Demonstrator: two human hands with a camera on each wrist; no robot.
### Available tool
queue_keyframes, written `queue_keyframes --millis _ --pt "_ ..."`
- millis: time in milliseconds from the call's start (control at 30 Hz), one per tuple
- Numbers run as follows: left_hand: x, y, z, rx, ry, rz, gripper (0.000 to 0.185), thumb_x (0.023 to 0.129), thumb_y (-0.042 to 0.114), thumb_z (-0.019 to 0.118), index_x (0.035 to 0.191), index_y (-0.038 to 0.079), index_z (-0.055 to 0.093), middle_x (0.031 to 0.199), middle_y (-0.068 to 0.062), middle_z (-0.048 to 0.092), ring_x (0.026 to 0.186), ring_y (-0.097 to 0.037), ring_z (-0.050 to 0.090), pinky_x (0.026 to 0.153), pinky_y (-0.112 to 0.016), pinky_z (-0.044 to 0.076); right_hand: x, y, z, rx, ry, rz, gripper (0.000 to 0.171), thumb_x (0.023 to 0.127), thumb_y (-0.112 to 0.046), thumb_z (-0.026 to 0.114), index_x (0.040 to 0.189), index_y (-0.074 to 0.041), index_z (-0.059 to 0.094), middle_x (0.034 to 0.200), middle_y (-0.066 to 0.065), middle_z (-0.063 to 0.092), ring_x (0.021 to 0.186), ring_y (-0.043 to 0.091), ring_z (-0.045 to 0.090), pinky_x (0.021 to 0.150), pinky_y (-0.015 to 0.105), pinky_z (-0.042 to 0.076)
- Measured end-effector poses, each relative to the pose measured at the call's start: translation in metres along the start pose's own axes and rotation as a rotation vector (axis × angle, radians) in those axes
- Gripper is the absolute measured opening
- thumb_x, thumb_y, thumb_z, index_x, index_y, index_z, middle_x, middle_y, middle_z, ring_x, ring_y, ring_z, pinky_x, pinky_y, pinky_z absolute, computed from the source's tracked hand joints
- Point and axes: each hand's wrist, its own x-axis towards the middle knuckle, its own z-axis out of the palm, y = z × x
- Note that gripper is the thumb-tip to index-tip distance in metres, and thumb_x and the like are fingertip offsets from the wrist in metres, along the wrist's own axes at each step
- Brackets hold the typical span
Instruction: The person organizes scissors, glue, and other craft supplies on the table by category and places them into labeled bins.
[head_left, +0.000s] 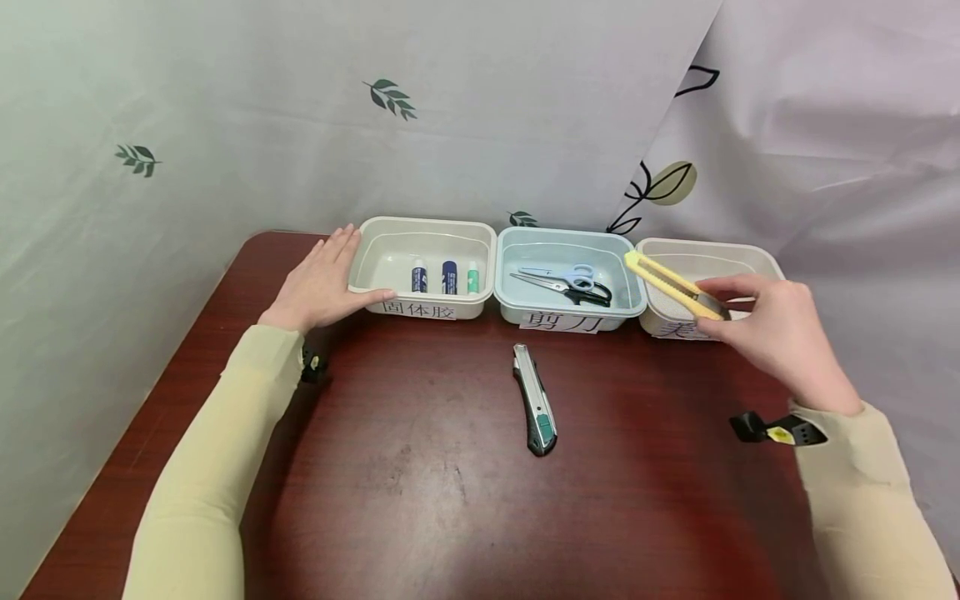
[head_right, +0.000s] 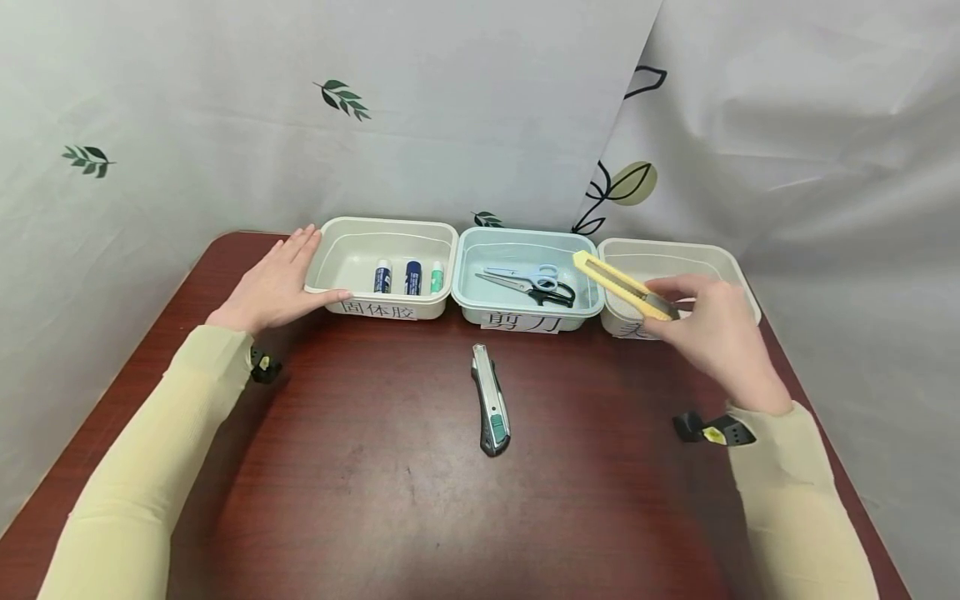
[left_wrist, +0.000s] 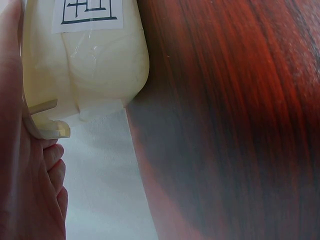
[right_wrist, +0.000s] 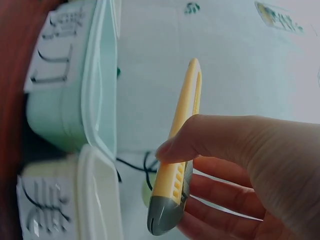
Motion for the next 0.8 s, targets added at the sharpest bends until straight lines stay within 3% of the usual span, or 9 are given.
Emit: queue_keyframes --millis 400,633,800 --pt "0.000 0.000 0.000 0.010 -0.001 -0.002 0.120 0.086 0.081 0.053 0.162 -0.002 0.009 0.167 -0.021 0.010 0.154 -0.036 0.008 0.125 -0.044 0.003 0.027 0.024 -0.034 -0.054 -0.001 0.053 0.044 0.075 -0.007 0.089 0.118 -0.006 0.077 0.105 0.023 0.073 0.069 -0.027 0.051 0.060 0.003 0.043" --pt "0.000 0.001 0.000 0.005 -0.004 0.000 0.119 0.087 0.080 0.052 0.162 -0.003 0.009 0.167 -0.022 0.009 0.154 -0.036 0.008 0.125 -0.045 0.003 0.042 0.037 -0.044 -0.078 -0.028 0.091 0.043 0.077 -0.011 0.087 0.118 -0.003 0.076 0.099 0.019 0.075 0.064 -0.024 0.052 0.059 0.006 0.042" --pt "0.000 0.001 -0.001 0.009 -0.003 0.002 0.119 0.087 0.080 0.052 0.162 -0.002 0.009 0.167 -0.021 0.009 0.154 -0.035 0.008 0.125 -0.046 0.005 0.051 0.047 -0.048 -0.049 -0.060 0.122 0.044 0.079 -0.012 0.086 0.120 -0.001 0.075 0.088 0.004 0.077 0.062 -0.020 0.057 0.059 0.006 0.043"
